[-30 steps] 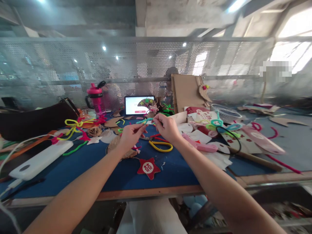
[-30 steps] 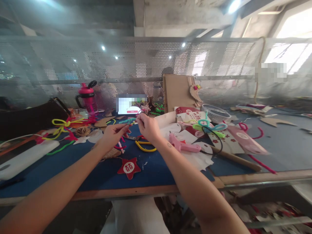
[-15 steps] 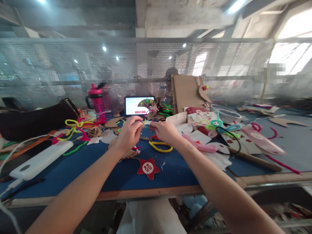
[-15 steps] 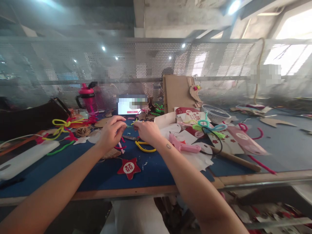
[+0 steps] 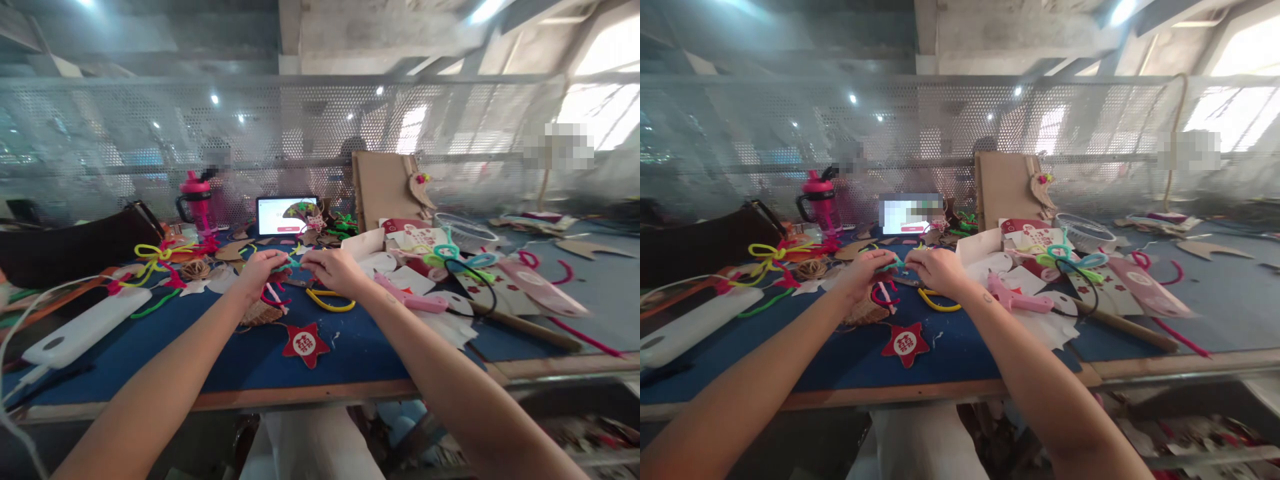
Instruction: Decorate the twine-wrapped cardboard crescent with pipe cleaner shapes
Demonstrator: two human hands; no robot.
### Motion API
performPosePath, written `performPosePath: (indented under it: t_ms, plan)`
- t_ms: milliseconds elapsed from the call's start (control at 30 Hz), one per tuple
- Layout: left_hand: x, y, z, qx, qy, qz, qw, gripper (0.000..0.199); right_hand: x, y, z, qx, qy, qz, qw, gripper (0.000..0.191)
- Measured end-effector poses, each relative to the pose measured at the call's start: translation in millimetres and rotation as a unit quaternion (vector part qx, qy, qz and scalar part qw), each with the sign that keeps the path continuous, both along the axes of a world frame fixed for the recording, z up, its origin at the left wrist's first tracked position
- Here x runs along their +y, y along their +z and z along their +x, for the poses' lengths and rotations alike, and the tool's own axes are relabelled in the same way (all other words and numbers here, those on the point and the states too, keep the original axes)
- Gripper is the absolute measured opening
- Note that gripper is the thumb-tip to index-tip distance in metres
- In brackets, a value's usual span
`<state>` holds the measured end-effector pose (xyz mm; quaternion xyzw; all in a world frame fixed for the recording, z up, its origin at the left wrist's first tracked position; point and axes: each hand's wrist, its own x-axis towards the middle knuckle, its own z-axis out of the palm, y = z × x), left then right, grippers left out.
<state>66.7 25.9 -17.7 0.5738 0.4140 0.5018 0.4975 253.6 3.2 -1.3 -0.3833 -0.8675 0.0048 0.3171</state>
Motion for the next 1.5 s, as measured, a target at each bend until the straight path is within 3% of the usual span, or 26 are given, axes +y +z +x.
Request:
performPosePath:
  t_ms: [67, 167, 267, 367, 433, 567, 633, 700, 800, 867, 967, 1067, 1167, 1233, 1367, 1500]
  plan:
    - [0.7, 3.5, -2.5, -0.024, -0.017, -0.059, 0.998, 0.016, 1.0, -0.8, 1.1, 0.064, 0.017, 0.008, 0.998, 0.021]
    - [-0.7, 6.4, -4.3, -0.014, -0.058, -0.064, 0.996, 0.018, 2.1, -1.9, 2.3, 0.140, 0.024, 0.012, 0.990, 0.022]
    - [-4.9, 4.5, -0.6, 0.026, -0.073, -0.017, 0.997, 0.024, 3.9, -2.2, 3.5, 0.173, -0.003, 0.020, 0.985, 0.023]
    - [-13.1, 0.8, 7.4, 0.131, -0.075, 0.087, 0.985, 0.029, 7.2, -2.5, 5.3, 0.157, -0.067, 0.031, 0.985, 0.022]
    - [-21.1, 0.0, 12.9, 0.232, -0.062, 0.194, 0.951, 0.032, 9.3, -2.6, 6.5, 0.120, -0.113, 0.037, 0.986, 0.020]
    - [-36.4, 3.9, 18.0, 0.363, 0.025, 0.397, 0.843, 0.033, 8.6, -0.5, 6.8, 0.011, -0.170, 0.027, 0.985, 0.022]
    - [-38.7, 6.5, 16.4, 0.384, 0.071, 0.451, 0.803, 0.032, 5.7, 1.5, 5.3, -0.037, -0.174, 0.017, 0.984, 0.023]
    - [-35.8, 8.2, 12.4, 0.379, 0.105, 0.478, 0.786, 0.029, 2.5, 3.4, 3.2, -0.079, -0.164, 0.008, 0.983, 0.023]
    - [-25.3, 8.4, 5.7, 0.323, 0.137, 0.484, 0.802, 0.025, -1.0, 4.6, 0.3, -0.115, -0.121, -0.003, 0.986, 0.020]
    - [-17.9, 7.4, 3.1, 0.264, 0.146, 0.440, 0.846, 0.025, -2.1, 4.3, -0.7, -0.114, -0.080, 0.000, 0.990, 0.019]
    - [-10.9, 5.8, 3.1, 0.144, 0.121, 0.275, 0.943, 0.026, -2.3, 2.9, -0.5, -0.088, -0.026, 0.035, 0.995, 0.019]
    - [-8.4, 6.5, 3.6, 0.020, 0.070, 0.089, 0.993, 0.031, -2.0, 0.8, 1.0, -0.012, 0.019, 0.072, 0.997, 0.018]
    - [-7.3, 8.2, 1.1, -0.008, -0.007, -0.025, 1.000, 0.036, -1.5, -0.8, 2.6, 0.082, 0.043, 0.091, 0.992, 0.020]
    - [-7.4, 8.2, -0.4, 0.019, -0.055, -0.040, 0.998, 0.035, -0.8, -1.2, 3.9, 0.130, 0.039, 0.101, 0.986, 0.020]
    - [-13.3, 6.2, 4.6, 0.124, -0.113, 0.051, 0.984, 0.032, 1.9, -1.1, 6.3, 0.191, -0.016, 0.105, 0.976, 0.020]
    - [-22.7, 6.3, 14.3, 0.248, -0.110, 0.167, 0.948, 0.027, 4.3, -1.7, 6.2, 0.207, -0.055, 0.075, 0.974, 0.019]
